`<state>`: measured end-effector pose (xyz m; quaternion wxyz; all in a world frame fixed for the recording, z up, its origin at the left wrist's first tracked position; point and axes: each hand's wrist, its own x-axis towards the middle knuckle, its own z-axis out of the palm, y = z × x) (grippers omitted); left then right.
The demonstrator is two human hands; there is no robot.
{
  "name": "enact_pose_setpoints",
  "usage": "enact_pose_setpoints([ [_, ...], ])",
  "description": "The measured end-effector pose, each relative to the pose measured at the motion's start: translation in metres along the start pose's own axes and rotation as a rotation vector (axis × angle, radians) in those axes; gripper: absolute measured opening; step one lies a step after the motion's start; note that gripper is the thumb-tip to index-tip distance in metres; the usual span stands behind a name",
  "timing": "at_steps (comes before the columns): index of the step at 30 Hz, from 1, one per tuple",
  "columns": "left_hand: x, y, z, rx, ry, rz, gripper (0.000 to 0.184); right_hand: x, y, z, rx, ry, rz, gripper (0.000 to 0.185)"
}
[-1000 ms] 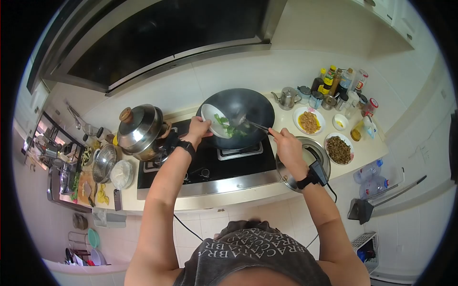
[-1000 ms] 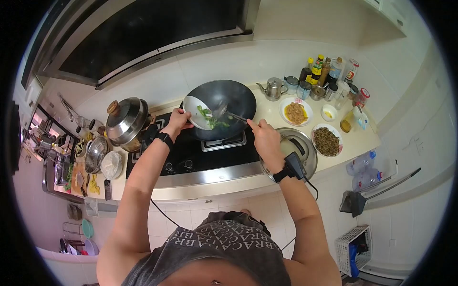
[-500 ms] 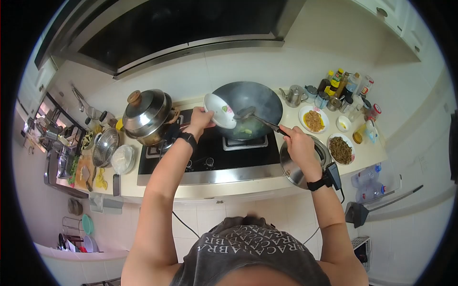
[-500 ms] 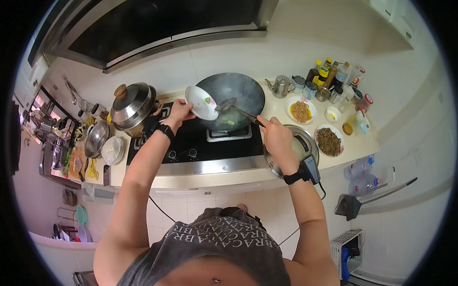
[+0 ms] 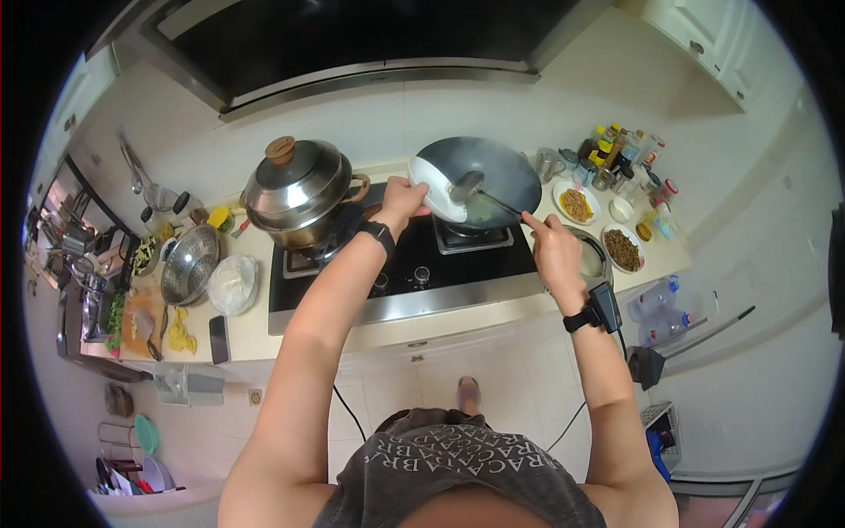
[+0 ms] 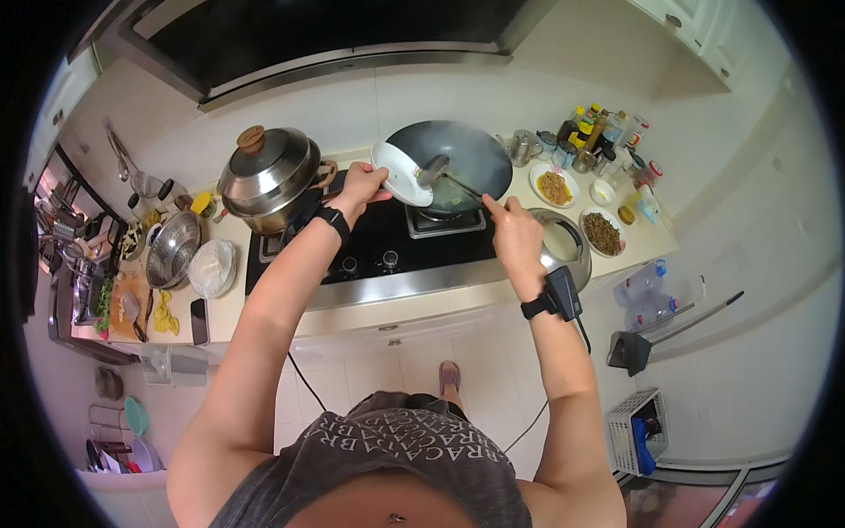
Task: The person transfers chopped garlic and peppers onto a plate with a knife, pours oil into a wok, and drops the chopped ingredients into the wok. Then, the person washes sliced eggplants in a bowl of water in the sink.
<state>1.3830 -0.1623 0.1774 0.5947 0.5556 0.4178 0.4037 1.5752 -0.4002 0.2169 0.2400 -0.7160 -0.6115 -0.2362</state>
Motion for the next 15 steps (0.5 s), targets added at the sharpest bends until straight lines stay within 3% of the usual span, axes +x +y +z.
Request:
enact_pose_setpoints([
  [4, -0.014, -0.003, -0.029, -0.058, 0.054, 0.004, 0.047, -0.002, 0.002, -0.013, -0.118, -0.038, 0.103, 0.034],
  [7, -0.062, 0.007, -0.057, -0.244, 0.108, -0.024, 0.041, 0.005, 0.021, -0.023, -0.124, -0.208, 0.187, 0.031],
  [8, -0.062, -0.006, -0.079, -0.303, -0.055, -0.031, 0.049, 0.009, 0.023, -0.028, -0.126, -0.287, 0.204, 0.029],
  [11, -0.136, -0.003, -0.107, -0.379, 0.072, -0.028, 0.042, 0.021, 0.024, -0.016, -0.128, -0.406, 0.230, 0.028],
  [15, -0.218, -0.025, -0.149, -0.446, 0.168, -0.076, 0.038, 0.032, 0.047, 0.049, -0.045, -0.293, 0.193, 0.027],
])
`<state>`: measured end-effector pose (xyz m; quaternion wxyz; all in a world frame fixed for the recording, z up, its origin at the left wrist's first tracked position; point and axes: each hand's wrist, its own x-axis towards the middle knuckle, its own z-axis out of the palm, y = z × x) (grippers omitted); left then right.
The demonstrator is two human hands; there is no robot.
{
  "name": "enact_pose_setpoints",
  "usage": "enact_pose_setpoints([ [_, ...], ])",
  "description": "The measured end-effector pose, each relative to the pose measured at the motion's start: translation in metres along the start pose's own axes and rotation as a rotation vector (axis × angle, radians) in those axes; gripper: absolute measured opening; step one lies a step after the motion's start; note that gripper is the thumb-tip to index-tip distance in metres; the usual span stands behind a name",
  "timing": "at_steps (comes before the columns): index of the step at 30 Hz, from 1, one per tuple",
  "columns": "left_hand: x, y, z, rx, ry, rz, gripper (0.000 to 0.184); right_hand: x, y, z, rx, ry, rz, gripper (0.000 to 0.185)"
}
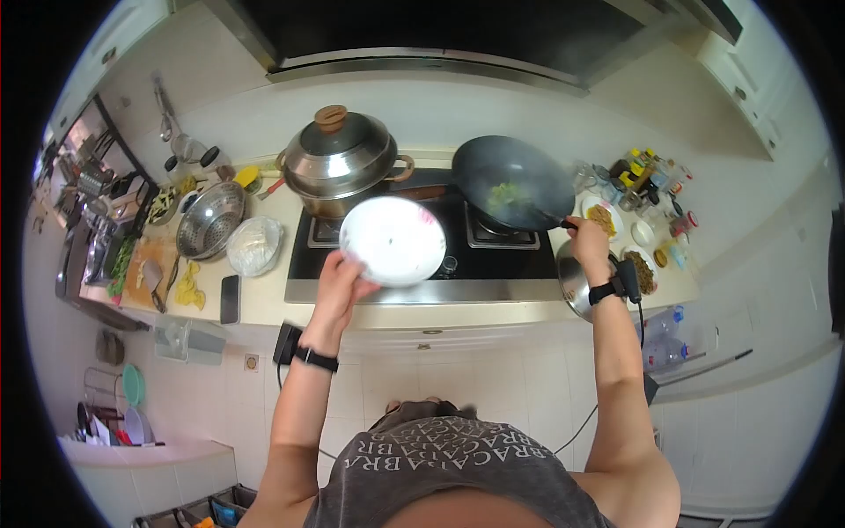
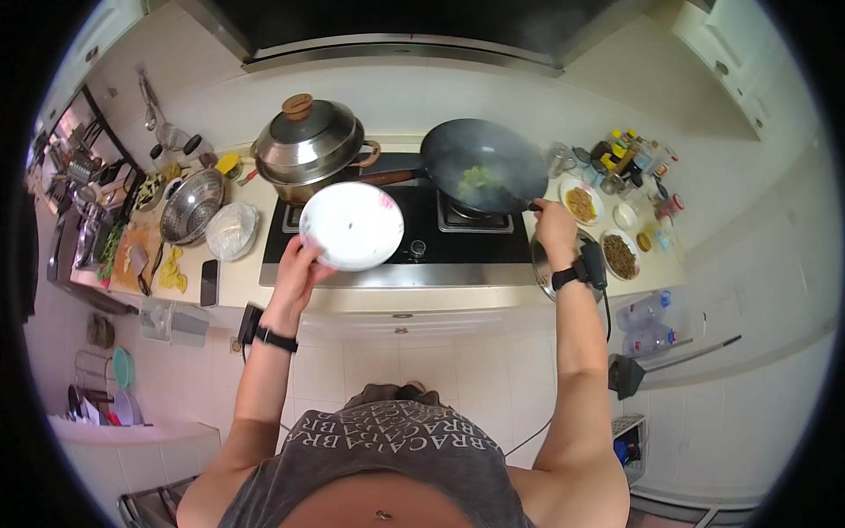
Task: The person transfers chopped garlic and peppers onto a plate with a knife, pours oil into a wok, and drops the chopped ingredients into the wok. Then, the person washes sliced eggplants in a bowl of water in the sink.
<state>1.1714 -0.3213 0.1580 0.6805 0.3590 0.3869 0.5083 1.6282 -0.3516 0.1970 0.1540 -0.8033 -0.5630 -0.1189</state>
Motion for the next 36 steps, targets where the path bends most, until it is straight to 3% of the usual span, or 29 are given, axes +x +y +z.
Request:
enact_pose_setpoints([
  [4, -0.066, -0.006, -0.041, -0.012, 0.158, -0.007, 0.040, 0.017, -0.004, 0.007, 0.089, -0.004, 0.071, 0.031],
  [7, -0.107, -0.018, -0.062, -0.060, 0.295, 0.003, 0.042, 0.020, -0.007, 0.039, 0.044, 0.061, -0.016, 0.032],
  [10, -0.145, -0.026, -0.088, -0.134, 0.428, 0.036, 0.044, 0.022, 0.003, 0.059, 0.169, -0.014, -0.135, 0.033],
  [14, -0.200, -0.032, -0.122, -0.239, 0.564, 0.091, 0.047, -0.011, -0.013, 0.019, 0.042, -0.097, -0.026, 0.044],
  [15, -0.210, -0.032, -0.129, -0.274, 0.574, 0.101, 0.048, -0.034, -0.026, -0.003, -0.058, -0.001, -0.128, 0.045],
  [16, -0.213, -0.034, -0.133, -0.293, 0.609, 0.114, 0.046, -0.041, -0.005, 0.017, -0.143, 0.256, -0.256, 0.044],
  [18, -0.228, -0.035, -0.151, -0.335, 0.660, 0.140, 0.045, -0.086, -0.040, 0.002, 0.095, 0.254, -0.286, 0.036],
  [19, -0.235, -0.035, -0.159, -0.361, 0.686, 0.151, 0.044, -0.104, -0.053, 0.027, 0.776, 0.036, -0.164, 0.029],
  [22, -0.246, -0.036, -0.193, -0.406, 0.760, 0.213, 0.041, -0.177, -0.179, 0.023, 1.086, -0.714, -0.048, 0.023],
  [24, -0.250, -0.034, -0.226, -0.401, 0.782, 0.209, 0.041, -0.217, -0.247, 0.063, 1.034, -0.929, -0.301, 0.023],
  [26, -0.257, -0.029, -0.262, -0.379, 0.807, 0.203, 0.042, -0.248, -0.333, 0.057, 0.777, -0.932, -0.601, 0.024],
  [29, -0.273, -0.010, -0.320, -0.394, 0.816, 0.199, 0.041, -0.276, -0.438, 0.056, 0.771, -1.097, -0.798, 0.024],
  [36, -0.311, 0.054, -0.434, -0.334, 0.785, 0.154, 0.039, -0.309, -0.622, 0.059, 0.757, -1.045, -1.001, 0.026],
])
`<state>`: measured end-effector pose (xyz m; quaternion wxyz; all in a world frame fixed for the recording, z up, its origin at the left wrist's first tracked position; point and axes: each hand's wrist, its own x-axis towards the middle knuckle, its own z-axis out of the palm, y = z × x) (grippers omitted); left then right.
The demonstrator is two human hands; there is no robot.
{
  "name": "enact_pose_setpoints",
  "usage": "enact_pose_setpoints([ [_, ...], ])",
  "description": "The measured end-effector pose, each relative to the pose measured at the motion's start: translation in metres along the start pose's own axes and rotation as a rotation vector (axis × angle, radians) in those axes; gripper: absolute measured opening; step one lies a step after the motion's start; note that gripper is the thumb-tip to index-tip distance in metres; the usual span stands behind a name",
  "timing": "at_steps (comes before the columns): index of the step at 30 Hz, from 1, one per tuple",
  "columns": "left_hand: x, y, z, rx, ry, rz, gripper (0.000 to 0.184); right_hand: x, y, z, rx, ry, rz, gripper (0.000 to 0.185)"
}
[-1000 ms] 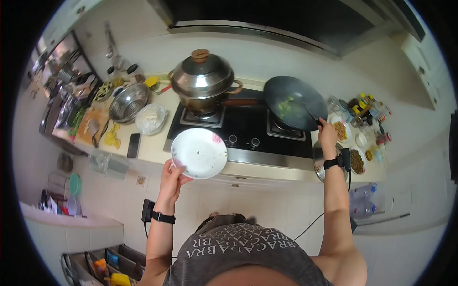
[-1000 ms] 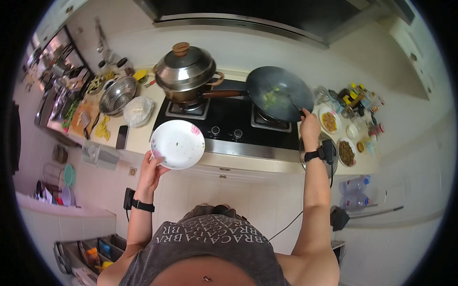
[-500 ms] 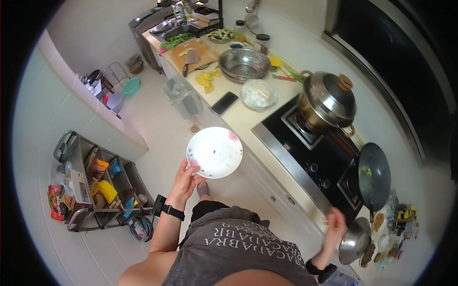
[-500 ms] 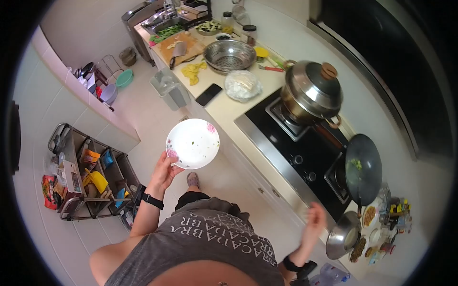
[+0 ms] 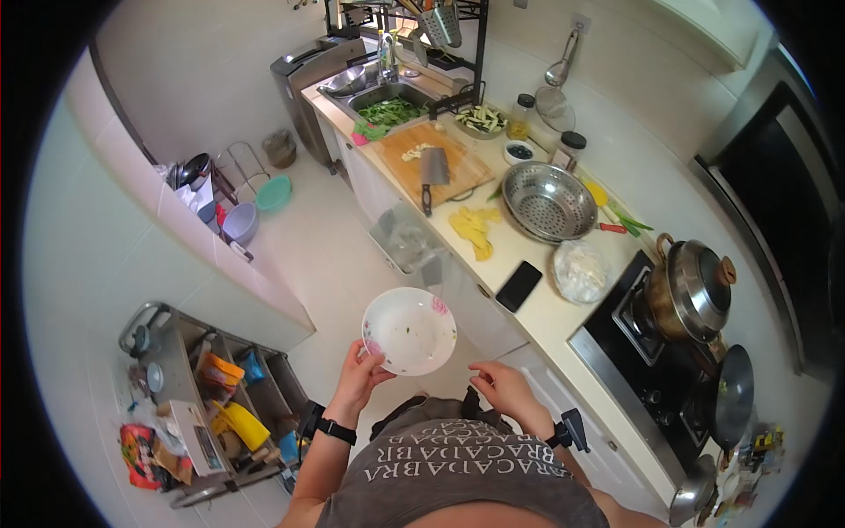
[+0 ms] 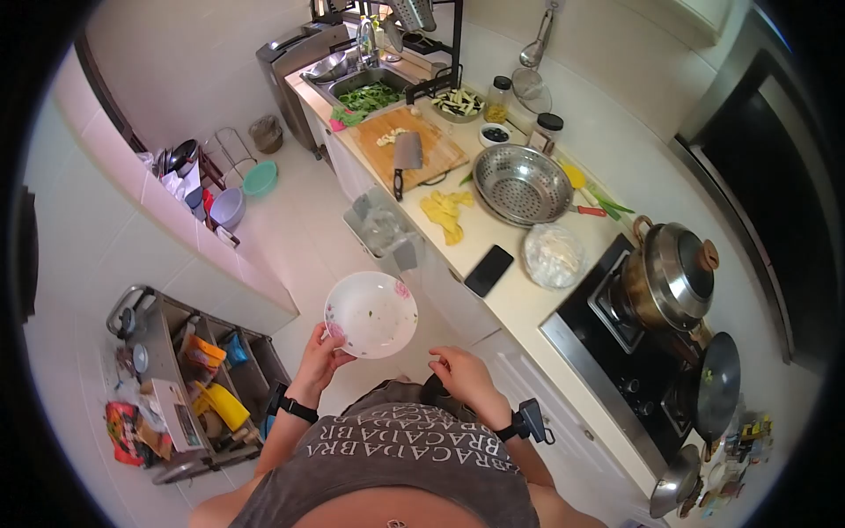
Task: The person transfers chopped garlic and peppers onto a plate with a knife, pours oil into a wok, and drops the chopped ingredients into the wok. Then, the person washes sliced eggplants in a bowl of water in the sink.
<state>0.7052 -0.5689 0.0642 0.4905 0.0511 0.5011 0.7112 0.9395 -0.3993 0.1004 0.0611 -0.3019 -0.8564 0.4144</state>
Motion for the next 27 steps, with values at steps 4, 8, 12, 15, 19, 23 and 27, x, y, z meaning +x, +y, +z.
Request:
enact_pose_setpoints([
  [4, 0.037, 0.035, -0.017, -0.018, -0.013, 0.003, 0.040, 0.058, -0.018, 0.021, 0.040, -0.079, -0.005, 0.027],
  [8, 0.091, 0.055, -0.010, -0.056, -0.087, -0.031, 0.048, 0.114, -0.020, 0.037, 0.414, -0.230, 0.090, 0.036],
  [12, 0.142, 0.085, 0.014, -0.027, -0.171, -0.059, 0.048, 0.181, -0.019, 0.031, 1.076, -0.186, 0.207, 0.038],
  [15, 0.186, 0.101, 0.021, 0.043, -0.227, -0.073, 0.050, 0.227, -0.015, 0.017, 1.305, -0.154, 0.193, 0.034],
  [19, 0.246, 0.147, 0.034, 0.143, -0.337, -0.158, 0.053, 0.300, -0.007, -0.005, 1.389, -0.007, 0.190, 0.038],
  [23, 0.297, 0.165, 0.009, 0.210, -0.225, -0.088, 0.050, 0.380, 0.022, -0.006, 1.403, 0.136, 0.230, 0.035],
  [27, 0.324, 0.181, -0.030, 0.197, -0.180, -0.139, 0.045, 0.455, 0.059, -0.017, 1.379, 0.398, 0.349, 0.031],
])
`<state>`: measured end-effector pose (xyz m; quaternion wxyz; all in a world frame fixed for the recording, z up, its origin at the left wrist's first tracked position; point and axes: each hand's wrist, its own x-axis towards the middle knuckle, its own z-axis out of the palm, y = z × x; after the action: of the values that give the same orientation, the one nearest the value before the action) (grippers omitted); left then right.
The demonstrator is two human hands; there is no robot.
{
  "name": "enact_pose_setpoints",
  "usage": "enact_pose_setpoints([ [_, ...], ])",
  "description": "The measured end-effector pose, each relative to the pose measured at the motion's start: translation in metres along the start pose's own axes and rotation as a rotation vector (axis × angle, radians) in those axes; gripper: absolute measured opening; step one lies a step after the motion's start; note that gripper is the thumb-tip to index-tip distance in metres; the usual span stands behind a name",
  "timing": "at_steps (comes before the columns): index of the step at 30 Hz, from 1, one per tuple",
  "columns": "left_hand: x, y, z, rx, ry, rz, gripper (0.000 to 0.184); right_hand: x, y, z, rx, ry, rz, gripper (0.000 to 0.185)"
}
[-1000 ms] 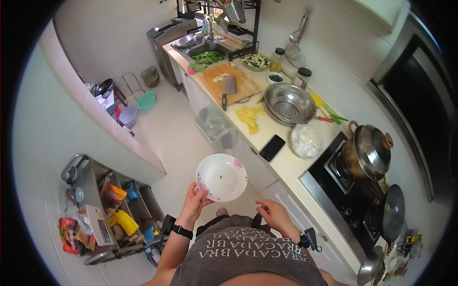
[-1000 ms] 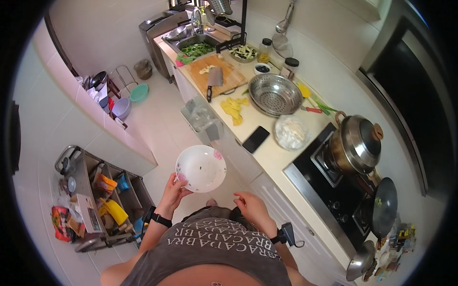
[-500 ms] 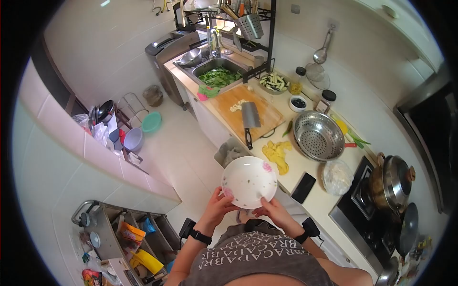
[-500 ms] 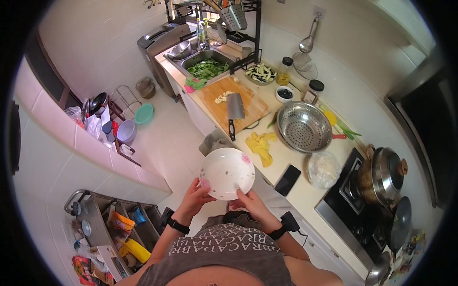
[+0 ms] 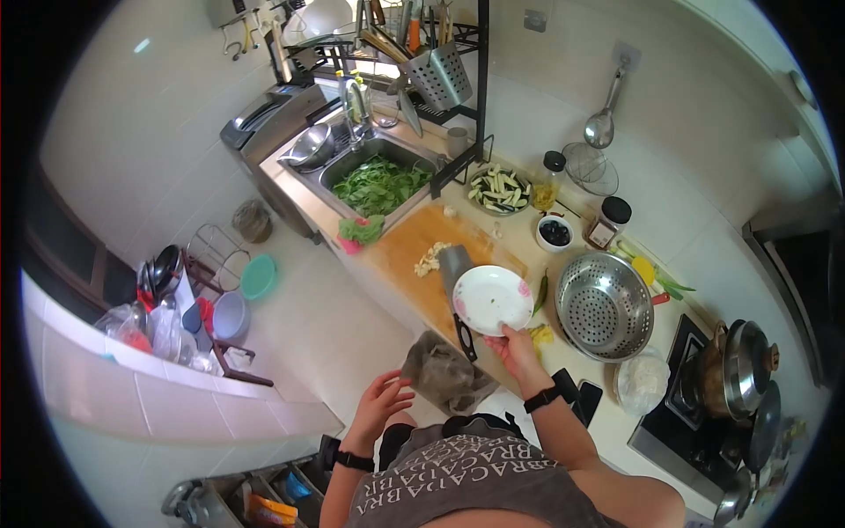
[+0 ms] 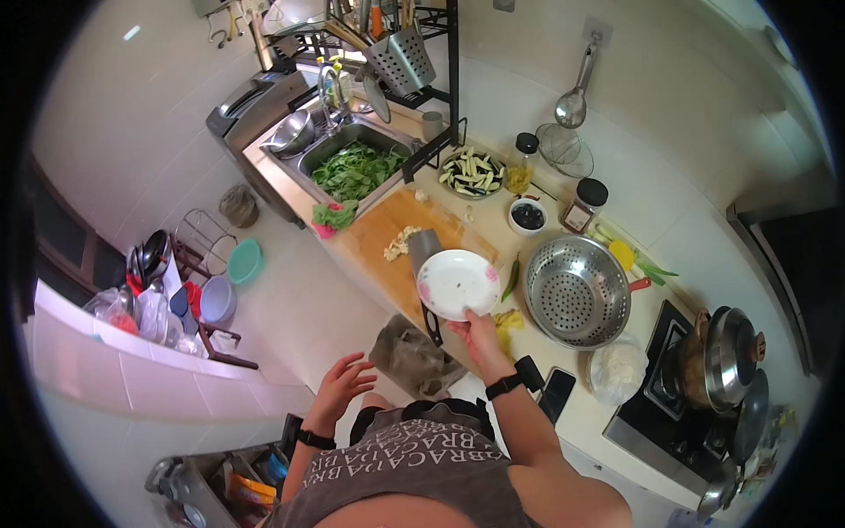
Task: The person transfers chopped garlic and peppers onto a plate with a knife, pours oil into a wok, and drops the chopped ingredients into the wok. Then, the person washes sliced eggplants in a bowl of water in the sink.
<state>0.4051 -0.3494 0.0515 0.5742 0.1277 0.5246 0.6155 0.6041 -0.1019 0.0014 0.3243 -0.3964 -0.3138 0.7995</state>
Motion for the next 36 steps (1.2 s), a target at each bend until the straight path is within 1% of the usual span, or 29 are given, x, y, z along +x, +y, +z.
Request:
enact_pose_setpoints([
  [1, 0.005, 0.001, -0.015, 0.007, -0.011, -0.013, 0.045, 0.017, -0.001, -0.002, 0.048, 0.067, 0.003, 0.031],
  [2, 0.012, 0.002, -0.030, -0.024, 0.057, -0.044, 0.042, 0.033, -0.001, -0.005, 0.101, 0.136, 0.006, 0.031],
  [3, 0.021, 0.006, -0.047, -0.050, 0.121, -0.074, 0.040, 0.047, -0.001, -0.009, 0.114, 0.148, -0.004, 0.031],
  [4, 0.031, 0.010, -0.063, -0.030, 0.103, -0.095, 0.040, 0.057, 0.000, -0.009, 0.134, 0.175, -0.011, 0.031],
  [6, 0.052, 0.020, -0.093, -0.073, 0.167, -0.122, 0.038, 0.071, 0.000, -0.010, 0.031, 0.236, -0.096, 0.032],
  [8, 0.082, 0.035, -0.123, -0.049, 0.136, -0.172, 0.038, 0.072, 0.000, -0.007, 0.071, 0.271, -0.118, 0.033],
  [10, 0.114, 0.054, -0.142, 0.018, 0.115, -0.236, 0.038, 0.066, -0.009, 0.002, -0.115, 0.228, -0.042, 0.038],
  [11, 0.131, 0.064, -0.152, 0.041, 0.085, -0.233, 0.037, 0.054, -0.020, 0.006, -0.248, 0.249, 0.087, 0.042],
  [12, 0.146, 0.074, -0.164, 0.061, 0.057, -0.231, 0.037, 0.042, -0.032, 0.013, -0.248, 0.279, 0.081, 0.042],
  [14, 0.167, 0.099, -0.178, 0.082, 0.083, -0.201, 0.035, 0.027, -0.056, 0.023, -0.834, 0.187, 0.418, 0.043],
  [15, 0.179, 0.107, -0.189, 0.080, 0.113, -0.192, 0.036, 0.022, -0.067, 0.033, -0.847, 0.149, 0.422, 0.041],
  [16, 0.186, 0.113, -0.199, 0.083, 0.148, -0.189, 0.036, 0.023, -0.079, 0.046, -0.841, 0.163, 0.433, 0.041],
  [18, 0.196, 0.124, -0.211, 0.095, 0.165, -0.212, 0.036, 0.043, -0.108, 0.069, -0.716, 0.087, 0.150, 0.037],
  [20, 0.208, 0.133, -0.218, 0.100, 0.178, -0.217, 0.035, 0.090, -0.124, 0.088, -0.563, 0.135, -0.070, 0.035],
  [22, 0.212, 0.137, -0.223, 0.114, 0.160, -0.252, 0.035, 0.154, -0.130, 0.088, -0.346, 0.252, -0.087, 0.035],
  [24, 0.209, 0.141, -0.227, 0.105, 0.155, -0.250, 0.036, 0.224, -0.130, 0.072, -0.115, 0.390, 0.006, 0.031],
  [25, 0.207, 0.142, -0.230, 0.096, 0.153, -0.251, 0.037, 0.249, -0.127, 0.066, -0.118, 0.383, -0.005, 0.031],
  [27, 0.199, 0.139, -0.245, 0.082, 0.172, -0.237, 0.038, 0.293, -0.125, 0.058, 0.053, 0.577, -0.107, 0.030],
  [28, 0.193, 0.135, -0.255, 0.072, 0.197, -0.237, 0.039, 0.309, -0.122, 0.053, 0.056, 0.567, -0.113, 0.030],
  [30, 0.178, 0.128, -0.273, 0.042, 0.264, -0.240, 0.041, 0.329, -0.114, 0.044, 0.109, 0.589, -0.234, 0.023],
  [31, 0.171, 0.124, -0.283, 0.026, 0.302, -0.255, 0.041, 0.329, -0.115, 0.046, 0.064, 0.632, -0.221, 0.022],
  [34, 0.154, 0.118, -0.299, 0.031, 0.396, -0.321, 0.041, 0.330, -0.115, 0.042, 0.065, 0.623, -0.209, 0.021],
  [36, 0.154, 0.118, -0.302, 0.057, 0.387, -0.334, 0.040, 0.333, -0.113, 0.038, 0.080, 0.664, -0.209, 0.019],
])
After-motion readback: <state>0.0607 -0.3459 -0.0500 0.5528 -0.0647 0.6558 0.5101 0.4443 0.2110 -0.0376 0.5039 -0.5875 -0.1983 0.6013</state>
